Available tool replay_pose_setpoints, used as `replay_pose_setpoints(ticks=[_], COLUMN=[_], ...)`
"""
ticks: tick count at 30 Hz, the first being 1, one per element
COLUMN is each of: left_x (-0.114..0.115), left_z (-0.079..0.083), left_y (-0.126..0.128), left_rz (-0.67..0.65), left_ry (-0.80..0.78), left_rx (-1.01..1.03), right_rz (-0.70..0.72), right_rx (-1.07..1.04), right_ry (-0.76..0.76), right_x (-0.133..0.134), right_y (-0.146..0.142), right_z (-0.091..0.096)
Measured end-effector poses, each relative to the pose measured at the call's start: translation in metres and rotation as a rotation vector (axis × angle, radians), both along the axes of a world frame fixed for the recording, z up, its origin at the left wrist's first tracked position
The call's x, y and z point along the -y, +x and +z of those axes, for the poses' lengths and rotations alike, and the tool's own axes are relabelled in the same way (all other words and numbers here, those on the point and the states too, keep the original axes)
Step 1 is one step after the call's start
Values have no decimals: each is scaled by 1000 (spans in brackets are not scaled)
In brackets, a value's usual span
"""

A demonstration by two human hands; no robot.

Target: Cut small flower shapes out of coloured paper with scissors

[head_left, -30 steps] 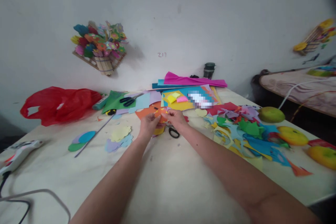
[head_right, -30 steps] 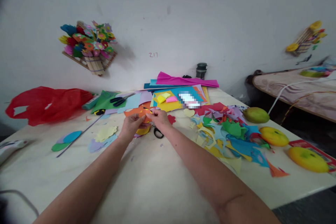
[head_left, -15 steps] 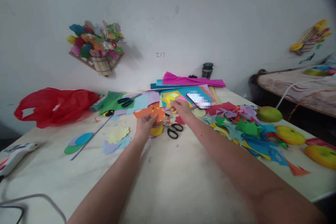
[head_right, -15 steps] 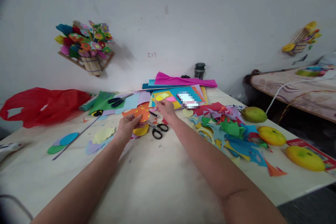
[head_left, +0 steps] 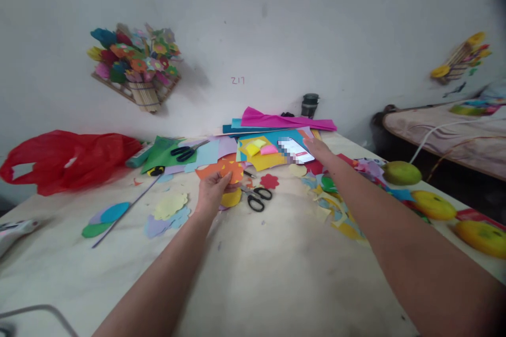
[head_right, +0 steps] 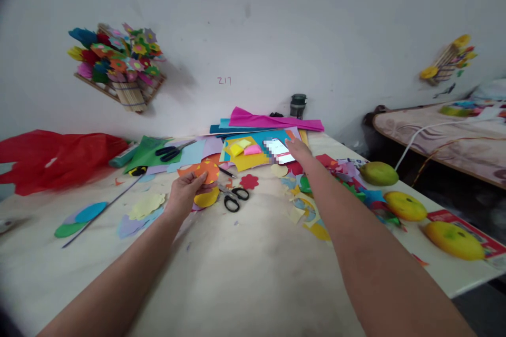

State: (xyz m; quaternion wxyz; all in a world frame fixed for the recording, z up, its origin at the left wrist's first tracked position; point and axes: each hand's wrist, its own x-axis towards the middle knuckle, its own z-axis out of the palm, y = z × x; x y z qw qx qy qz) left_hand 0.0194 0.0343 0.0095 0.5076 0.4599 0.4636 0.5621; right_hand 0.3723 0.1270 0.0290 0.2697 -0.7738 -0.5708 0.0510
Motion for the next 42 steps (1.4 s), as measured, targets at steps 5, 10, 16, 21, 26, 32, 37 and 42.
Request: replay_pose_setpoints(ticks=[5, 10, 16, 21, 26, 32, 37, 42], left_x=[0, 3, 4, 1, 2, 2, 2, 4], left_z=[0, 4, 5, 1, 3, 5, 5, 6], left_y=[0, 1, 0, -1, 0, 1, -2, -3], left_rz=[-10, -12, -16, 4, -2, 15, 16, -4], left_ry=[-22, -49, -50, -51, -55, -66, -57, -45], left_rx=[-14, -3, 5, -6, 3, 31, 19, 23], right_rz=[28, 2, -29, -50, -71, -74, -70, 79], right_rx=[-8, 148, 226, 223, 235, 214, 217, 233], right_ry=[-94, -199, -218, -185, -183, -188, -199, -19], right_x=[-1, 1, -1, -4, -5, -5, -3, 8], right_y=[-6, -26, -42, -43, -45, -45, -47, -74], right_z=[-3, 2, 1, -2, -1, -1, 1, 17])
